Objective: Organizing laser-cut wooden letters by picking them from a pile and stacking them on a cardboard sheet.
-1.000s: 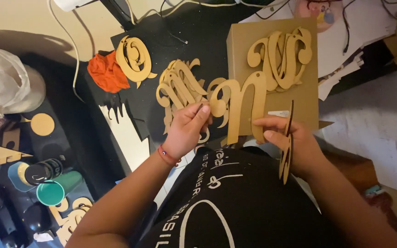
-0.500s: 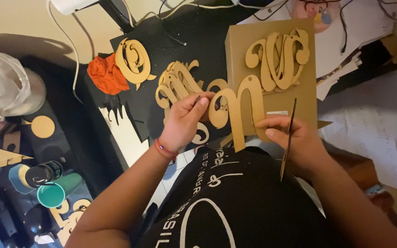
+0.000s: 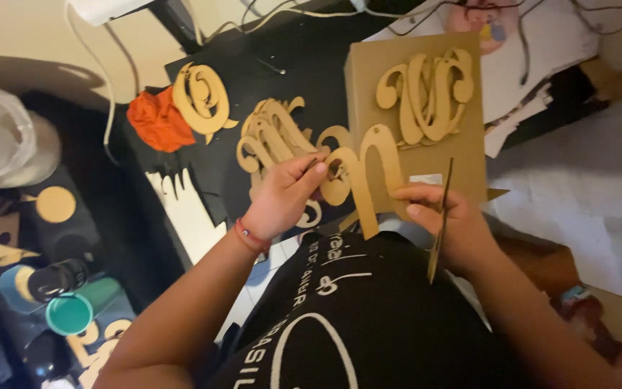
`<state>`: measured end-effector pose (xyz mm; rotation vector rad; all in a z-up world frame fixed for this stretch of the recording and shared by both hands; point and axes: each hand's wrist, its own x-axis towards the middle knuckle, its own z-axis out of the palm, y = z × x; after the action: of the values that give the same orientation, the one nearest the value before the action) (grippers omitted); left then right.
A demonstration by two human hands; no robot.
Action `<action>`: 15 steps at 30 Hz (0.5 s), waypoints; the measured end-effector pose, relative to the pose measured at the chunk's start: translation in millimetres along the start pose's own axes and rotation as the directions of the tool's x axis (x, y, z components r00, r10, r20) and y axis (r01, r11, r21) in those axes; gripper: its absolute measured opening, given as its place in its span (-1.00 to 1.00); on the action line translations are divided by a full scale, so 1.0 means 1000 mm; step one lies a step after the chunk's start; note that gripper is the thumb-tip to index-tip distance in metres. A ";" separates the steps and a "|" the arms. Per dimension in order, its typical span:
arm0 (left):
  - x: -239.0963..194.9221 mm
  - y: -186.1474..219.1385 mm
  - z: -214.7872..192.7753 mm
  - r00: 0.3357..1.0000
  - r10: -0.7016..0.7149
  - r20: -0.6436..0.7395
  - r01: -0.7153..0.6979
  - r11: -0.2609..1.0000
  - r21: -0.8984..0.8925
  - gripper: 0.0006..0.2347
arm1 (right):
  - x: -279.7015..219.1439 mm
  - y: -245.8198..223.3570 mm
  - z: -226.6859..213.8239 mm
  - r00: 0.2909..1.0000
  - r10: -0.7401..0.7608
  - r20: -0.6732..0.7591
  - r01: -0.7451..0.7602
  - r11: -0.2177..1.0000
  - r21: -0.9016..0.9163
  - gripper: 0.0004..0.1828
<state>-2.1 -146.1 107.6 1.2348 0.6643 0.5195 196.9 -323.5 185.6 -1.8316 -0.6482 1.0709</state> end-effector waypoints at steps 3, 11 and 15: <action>0.000 -0.006 0.003 0.998 -0.048 0.044 0.047 0.999 0.006 -0.80 | 0.002 0.005 -0.003 1.000 0.021 0.000 -0.021 1.000 0.010 -0.68; -0.001 -0.020 0.015 0.993 -0.119 -0.027 0.119 0.993 0.007 -0.77 | 0.001 0.034 -0.009 0.988 0.095 0.123 -0.115 0.978 0.173 -0.58; -0.006 -0.015 0.017 0.998 -0.035 -0.061 0.042 0.992 0.123 -0.74 | 0.006 0.054 -0.020 0.977 0.121 0.174 -0.130 0.991 0.039 -0.55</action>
<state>5.8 -165.3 97.5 1.3242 0.7787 0.4899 217.6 -353.1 140.3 -1.7686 -0.6059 1.3282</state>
